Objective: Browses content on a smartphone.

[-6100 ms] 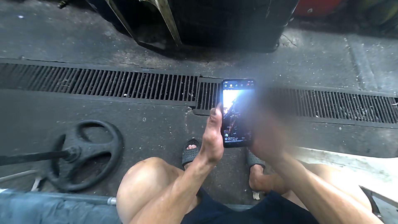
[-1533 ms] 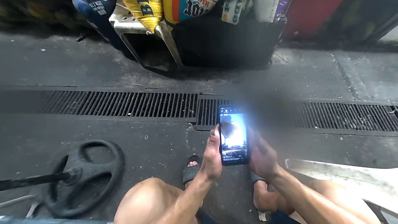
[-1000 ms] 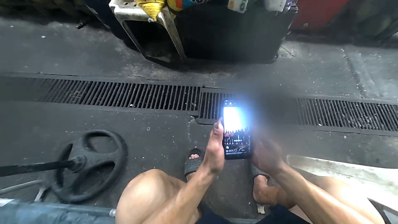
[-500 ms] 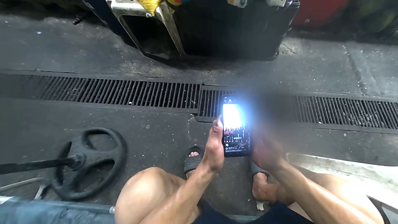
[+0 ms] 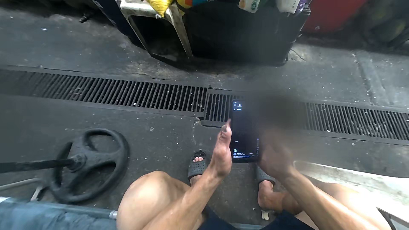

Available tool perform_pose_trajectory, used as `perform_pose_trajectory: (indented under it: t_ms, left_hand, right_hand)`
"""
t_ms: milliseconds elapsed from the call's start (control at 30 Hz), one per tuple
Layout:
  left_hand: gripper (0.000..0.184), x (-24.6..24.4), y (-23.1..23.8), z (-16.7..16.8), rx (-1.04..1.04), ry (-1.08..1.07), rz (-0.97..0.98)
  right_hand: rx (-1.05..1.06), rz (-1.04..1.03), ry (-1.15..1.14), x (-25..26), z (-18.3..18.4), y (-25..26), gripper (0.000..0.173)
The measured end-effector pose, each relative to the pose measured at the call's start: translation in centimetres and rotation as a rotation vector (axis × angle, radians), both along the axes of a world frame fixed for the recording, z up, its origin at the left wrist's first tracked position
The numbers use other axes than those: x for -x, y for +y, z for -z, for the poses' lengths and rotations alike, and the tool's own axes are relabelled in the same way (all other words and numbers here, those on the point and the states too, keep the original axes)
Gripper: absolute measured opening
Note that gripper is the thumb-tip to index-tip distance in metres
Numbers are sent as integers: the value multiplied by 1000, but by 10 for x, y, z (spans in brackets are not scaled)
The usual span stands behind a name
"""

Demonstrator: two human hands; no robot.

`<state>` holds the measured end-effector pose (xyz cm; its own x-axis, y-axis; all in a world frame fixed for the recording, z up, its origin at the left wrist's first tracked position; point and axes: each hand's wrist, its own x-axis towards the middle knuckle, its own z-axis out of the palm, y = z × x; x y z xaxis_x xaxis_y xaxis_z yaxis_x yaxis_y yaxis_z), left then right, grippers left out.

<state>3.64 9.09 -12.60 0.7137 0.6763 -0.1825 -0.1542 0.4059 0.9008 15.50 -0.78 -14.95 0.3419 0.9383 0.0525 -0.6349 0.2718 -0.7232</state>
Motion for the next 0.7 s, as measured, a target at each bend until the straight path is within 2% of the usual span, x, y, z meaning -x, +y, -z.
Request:
perform_pose_trajectory:
  t_ms: [200, 400, 700]
  left_hand:
    - [95, 0, 1, 4, 23, -30, 23]
    - [89, -1, 0, 2, 40, 10, 12]
    - [95, -1, 1, 4, 35, -5, 23]
  right_hand:
    - [9, 8, 2, 1, -1, 0, 69]
    - [18, 2, 37, 1, -3, -1, 70]
    - [18, 5, 33, 1, -3, -1, 70]
